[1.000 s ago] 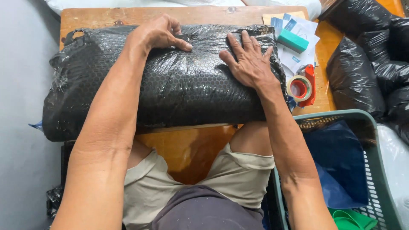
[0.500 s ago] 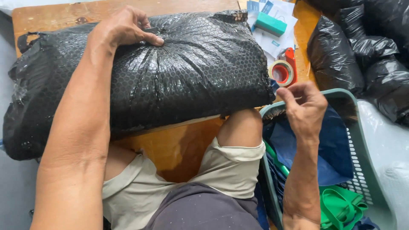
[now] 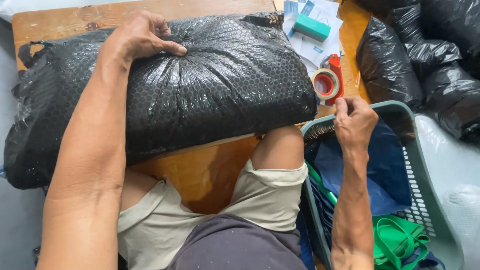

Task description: Wrapping a pillow in bubble wrap and sealing it with tape.

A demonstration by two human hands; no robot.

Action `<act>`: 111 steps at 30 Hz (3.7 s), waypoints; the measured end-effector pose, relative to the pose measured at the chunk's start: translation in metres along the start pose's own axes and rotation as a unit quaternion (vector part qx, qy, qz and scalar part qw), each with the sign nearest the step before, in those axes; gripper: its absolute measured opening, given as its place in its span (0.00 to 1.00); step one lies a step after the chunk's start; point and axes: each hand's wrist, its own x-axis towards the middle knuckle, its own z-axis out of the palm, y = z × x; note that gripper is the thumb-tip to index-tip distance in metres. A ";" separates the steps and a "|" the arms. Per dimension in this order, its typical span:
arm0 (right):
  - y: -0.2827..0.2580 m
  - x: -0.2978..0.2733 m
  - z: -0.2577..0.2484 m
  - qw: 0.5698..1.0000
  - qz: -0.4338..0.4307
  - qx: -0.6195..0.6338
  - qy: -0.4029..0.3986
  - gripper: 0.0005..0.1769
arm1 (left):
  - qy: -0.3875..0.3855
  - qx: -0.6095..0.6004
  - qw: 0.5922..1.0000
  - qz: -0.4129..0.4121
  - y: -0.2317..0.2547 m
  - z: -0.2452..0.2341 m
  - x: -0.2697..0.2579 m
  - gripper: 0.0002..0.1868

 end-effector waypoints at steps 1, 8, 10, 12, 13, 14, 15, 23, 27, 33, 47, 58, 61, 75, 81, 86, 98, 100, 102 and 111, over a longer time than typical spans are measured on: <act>-0.017 -0.001 -0.002 1.000 -0.004 0.001 -0.001 0.08 | 0.003 -0.002 1.000 -0.002 -0.002 -0.002 0.003 0.24; -0.017 -0.014 0.034 0.943 -0.331 -0.008 -0.021 0.24 | -0.010 0.006 1.000 -0.011 0.000 -0.004 -0.002 0.23; 0.021 -0.016 0.054 0.944 -0.328 -0.002 -0.033 0.24 | -0.011 0.004 1.000 -0.010 0.005 -0.004 0.001 0.23; 0.065 -0.020 0.071 0.990 -0.031 0.116 0.080 0.19 | -0.001 0.023 0.999 -0.025 0.008 -0.002 -0.003 0.25; 0.052 -0.025 0.063 0.990 -0.030 0.117 0.078 0.19 | -0.002 0.024 0.999 -0.027 0.008 -0.001 -0.004 0.25; 0.040 -0.029 0.055 0.984 -0.022 0.147 0.098 0.20 | -0.009 0.013 0.999 -0.028 0.009 0.000 -0.005 0.25; 0.026 -0.028 0.049 0.976 -0.018 0.181 0.120 0.23 | -0.010 0.003 1.000 -0.029 0.010 -0.003 -0.004 0.24; -0.160 0.026 0.086 0.906 -0.399 0.075 -0.116 0.31 | -0.027 0.009 0.999 -0.035 0.002 -0.006 0.012 0.27; -0.207 0.058 0.184 0.863 -0.394 -0.044 -0.313 0.47 | -0.011 0.069 0.997 0.037 -0.012 -0.008 0.023 0.12; -0.189 0.050 0.208 0.866 -0.349 -0.091 -0.348 0.54 | 0.086 0.077 0.992 0.058 0.012 -0.009 0.003 0.23; -0.210 0.041 0.203 0.884 -0.277 -0.091 -0.366 0.58 | 0.082 -0.021 0.927 -0.364 -0.122 -0.126 -0.148 0.45; -0.210 0.038 0.206 0.884 -0.277 -0.103 -0.362 0.59 | 0.152 -0.359 0.897 -0.207 -0.128 -0.109 -0.201 0.15; -0.210 0.037 0.208 0.886 -0.284 -0.095 -0.354 0.59 | 0.223 -0.346 0.899 -0.150 -0.127 -0.102 -0.202 0.17; -0.212 0.036 0.206 0.887 -0.280 -0.100 -0.352 0.57 | 0.217 -0.177 0.950 -0.136 -0.061 -0.069 -0.338 0.20; -0.209 0.032 0.207 0.890 -0.284 -0.103 -0.342 0.57 | 0.369 0.053 0.921 -0.113 -0.057 -0.074 -0.343 0.27; -0.203 0.029 0.212 0.899 -0.289 -0.101 -0.313 0.58 | 0.350 0.156 0.909 0.163 0.036 -0.041 -0.230 0.23; -0.229 0.123 0.182 0.863 -0.296 -0.095 -0.399 0.44 | 0.170 0.212 0.957 0.099 0.027 0.073 -0.154 0.50; -0.208 0.147 0.214 0.882 -0.302 -0.108 -0.345 0.50 | 0.161 0.209 0.959 0.100 0.029 0.078 -0.160 0.49; -0.189 0.173 0.250 0.883 -0.289 -0.125 -0.349 0.61 | 0.192 0.217 0.952 0.097 0.030 0.078 -0.162 0.49; -0.188 0.182 0.254 0.887 -0.243 -0.020 -0.392 0.40 | 0.235 0.242 0.934 0.120 0.030 0.075 -0.169 0.52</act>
